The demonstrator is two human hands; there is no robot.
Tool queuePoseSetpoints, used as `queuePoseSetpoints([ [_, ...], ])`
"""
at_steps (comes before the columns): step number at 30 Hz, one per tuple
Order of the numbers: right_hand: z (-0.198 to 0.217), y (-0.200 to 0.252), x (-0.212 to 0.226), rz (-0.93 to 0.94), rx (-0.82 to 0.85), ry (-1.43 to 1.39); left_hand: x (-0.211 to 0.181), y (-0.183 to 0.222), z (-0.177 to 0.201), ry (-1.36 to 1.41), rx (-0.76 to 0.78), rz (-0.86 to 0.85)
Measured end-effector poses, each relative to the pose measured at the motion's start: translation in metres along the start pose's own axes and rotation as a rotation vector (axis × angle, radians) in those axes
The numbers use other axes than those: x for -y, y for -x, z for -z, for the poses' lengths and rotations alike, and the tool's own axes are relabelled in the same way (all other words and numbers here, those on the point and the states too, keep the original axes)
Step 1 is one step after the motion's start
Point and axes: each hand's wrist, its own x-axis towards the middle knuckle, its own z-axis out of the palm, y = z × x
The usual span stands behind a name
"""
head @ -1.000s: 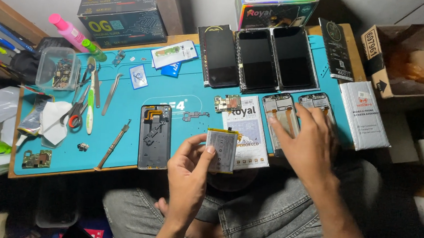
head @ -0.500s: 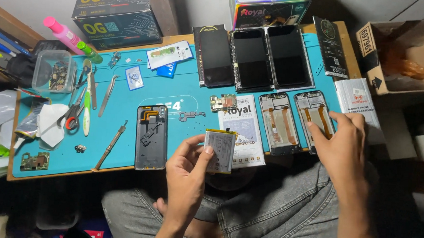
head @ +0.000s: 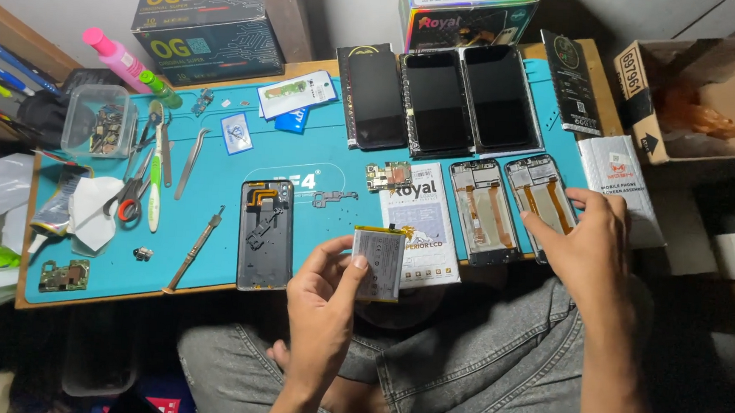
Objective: Assembling internal components of a mobile phone including the battery and motherboard into the chassis.
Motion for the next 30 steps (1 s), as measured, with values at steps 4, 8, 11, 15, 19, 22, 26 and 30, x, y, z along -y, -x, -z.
queuePoseSetpoints([
  [4, -0.009, -0.005, -0.005, 0.059, -0.057, -0.029, -0.003, 0.001, 0.001, 0.015, -0.004, -0.002],
  [8, -0.013, -0.004, -0.006, 0.049, -0.066, -0.032, -0.005, 0.001, 0.002, 0.007, -0.028, 0.035],
  [11, -0.011, 0.000, -0.013, 0.137, -0.069, -0.315, 0.005, -0.005, 0.010, 0.084, -0.037, 0.079],
  [15, 0.011, 0.017, 0.020, 0.028, 0.277, -1.169, 0.005, -0.016, 0.018, 0.246, -0.024, 0.166],
  [19, -0.003, 0.028, 0.069, 0.021, 0.530, -1.414, -0.002, -0.020, 0.022, 0.267, -0.018, 0.123],
  [22, -0.021, 0.043, 0.115, -0.122, 0.577, -1.365, -0.008, -0.018, 0.029, 0.252, -0.076, 0.069],
  [26, -0.060, 0.043, 0.130, 0.179, 0.632, -1.319, -0.023, -0.016, 0.035, 0.131, -0.090, -0.097],
  [30, -0.073, 0.042, 0.132, 0.298, 0.688, -1.259, -0.028, -0.017, 0.034, -0.053, -0.125, -0.223],
])
